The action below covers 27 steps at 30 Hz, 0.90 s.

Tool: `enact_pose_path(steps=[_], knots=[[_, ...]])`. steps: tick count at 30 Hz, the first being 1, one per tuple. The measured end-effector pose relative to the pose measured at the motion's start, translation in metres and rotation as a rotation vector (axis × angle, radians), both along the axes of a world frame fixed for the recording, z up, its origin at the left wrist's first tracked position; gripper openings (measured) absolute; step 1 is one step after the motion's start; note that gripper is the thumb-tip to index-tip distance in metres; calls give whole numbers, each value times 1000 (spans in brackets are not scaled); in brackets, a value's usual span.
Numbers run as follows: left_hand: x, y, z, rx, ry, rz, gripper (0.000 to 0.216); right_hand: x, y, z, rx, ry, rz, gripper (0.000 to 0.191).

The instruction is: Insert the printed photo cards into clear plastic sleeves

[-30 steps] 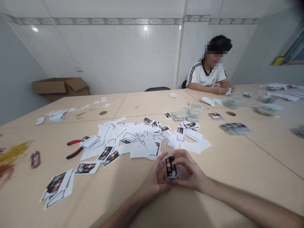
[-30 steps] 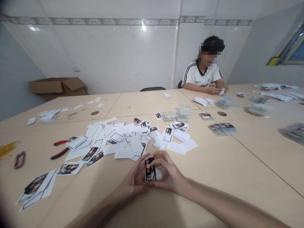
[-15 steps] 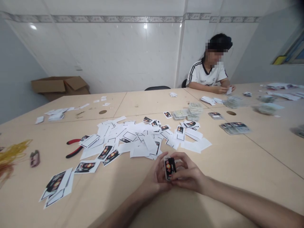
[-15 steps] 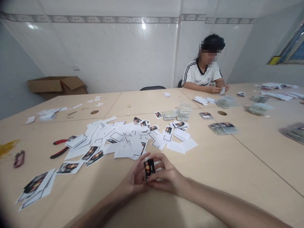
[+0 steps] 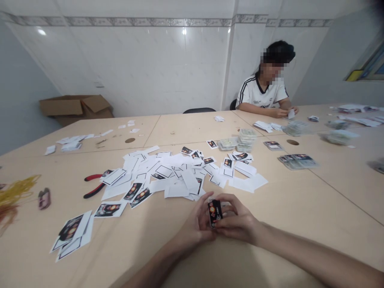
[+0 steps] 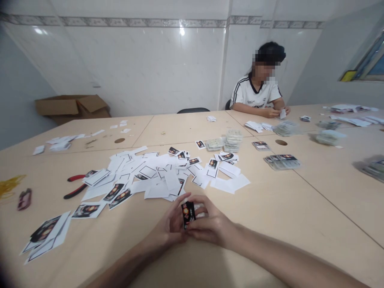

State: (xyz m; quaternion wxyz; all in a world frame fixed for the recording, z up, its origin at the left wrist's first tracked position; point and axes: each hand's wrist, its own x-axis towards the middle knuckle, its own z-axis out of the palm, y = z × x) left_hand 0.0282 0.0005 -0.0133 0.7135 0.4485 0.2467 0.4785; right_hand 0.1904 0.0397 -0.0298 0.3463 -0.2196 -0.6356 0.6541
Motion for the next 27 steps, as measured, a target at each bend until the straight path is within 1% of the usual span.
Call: enact_pose_path(steps=[2, 6, 8, 10, 14, 16, 21, 27], knots=[[0, 0, 0, 1, 1, 3, 81, -1, -2, 3, -63, -3, 15, 52], [0, 0, 0, -10, 17, 10, 81, -3, -5, 3, -244, 7, 27, 52], [0, 0, 0, -17, 14, 11, 82, -4, -5, 0, -273, 19, 22, 52], [0, 0, 0, -18, 1, 3, 82, -4, -5, -2, -254, 28, 16, 52], [-1, 0, -2, -2, -2, 4, 83, -4, -5, -3, -125, -4, -17, 52], [-1, 1, -3, -3, 9, 7, 84, -3, -5, -2, -87, -8, -29, 51], [-1, 0, -2, -8, 14, -8, 82, -4, -4, -2, -64, 6, -35, 51], [0, 0, -2, -15, 17, 13, 83, -4, -4, -5, -104, 2, -18, 54]])
